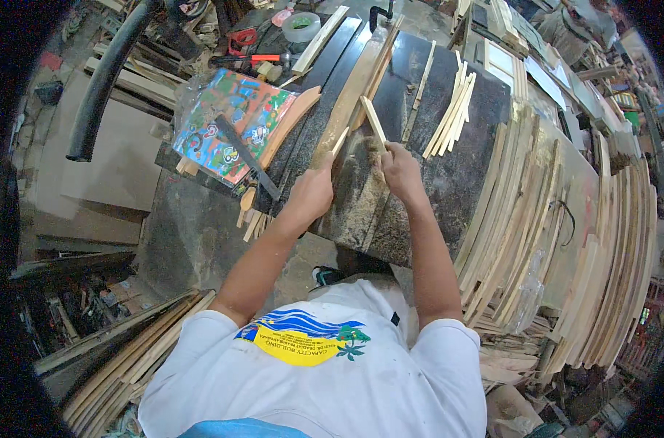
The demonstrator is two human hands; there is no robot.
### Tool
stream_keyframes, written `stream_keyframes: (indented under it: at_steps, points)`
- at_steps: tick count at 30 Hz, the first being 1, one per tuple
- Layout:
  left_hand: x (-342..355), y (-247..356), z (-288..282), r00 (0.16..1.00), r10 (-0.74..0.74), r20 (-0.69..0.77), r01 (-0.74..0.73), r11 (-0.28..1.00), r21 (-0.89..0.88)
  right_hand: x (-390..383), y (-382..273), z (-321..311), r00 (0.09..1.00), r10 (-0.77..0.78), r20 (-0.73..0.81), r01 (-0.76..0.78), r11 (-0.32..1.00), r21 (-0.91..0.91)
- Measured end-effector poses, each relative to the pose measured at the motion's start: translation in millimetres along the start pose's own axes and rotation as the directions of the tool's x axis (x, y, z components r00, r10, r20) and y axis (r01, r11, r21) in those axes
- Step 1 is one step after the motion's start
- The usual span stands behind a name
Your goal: The person uses a table saw to cut thin wooden strips into smaller pieces. They repeatedly feed strips through the saw, collect the cut pieces, and stack them on the table. The person occasionally inspects the cut pieces by hand.
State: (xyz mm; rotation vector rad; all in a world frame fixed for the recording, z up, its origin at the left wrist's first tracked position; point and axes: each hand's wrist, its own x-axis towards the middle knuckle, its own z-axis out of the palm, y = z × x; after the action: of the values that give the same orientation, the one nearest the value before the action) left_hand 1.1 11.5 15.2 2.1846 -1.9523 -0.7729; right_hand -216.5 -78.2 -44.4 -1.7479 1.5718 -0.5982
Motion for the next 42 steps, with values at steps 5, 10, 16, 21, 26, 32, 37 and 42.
stream_keyframes:
  at_steps: [5,10,16,21,26,32,37,42]
  points:
    - [18,0,2,1.000,-0.024,-0.017,0.024,0.999,-0.040,26,0,-14,0.999,0.042,0.032,-0.043,0.998,0.046]
    - [19,10,-5,0.998,-0.065,0.017,0.066,0.997,-0.043,88,19,-23,0.998,0.009,-0.055,-0.009,1.000,-0.010]
    - [31,12,-10,0.997,-0.072,0.037,0.073,0.997,-0.038,133,21,-35,0.994,-0.094,-0.058,0.082,0.981,-0.179]
    - [46,14,-11,0.997,-0.068,0.024,0.070,0.995,-0.076,151,7,-44,1.000,-0.006,0.015,0.009,0.984,-0.181]
    - [69,19,-12,0.999,-0.033,-0.021,0.032,0.998,-0.047,177,3,-47,1.000,-0.010,0.011,0.012,0.984,-0.176]
    - [93,29,-18,0.999,-0.043,-0.024,0.043,0.999,-0.011,196,0,-50,1.000,-0.017,-0.017,0.014,0.986,-0.169]
    - [121,34,-17,0.997,-0.066,-0.033,0.066,0.998,-0.020,221,3,-51,0.995,-0.087,-0.044,0.075,0.972,-0.225]
    - [151,43,-20,0.998,-0.064,-0.030,0.063,0.998,-0.020,255,13,-48,0.992,-0.076,-0.102,0.052,0.974,-0.220]
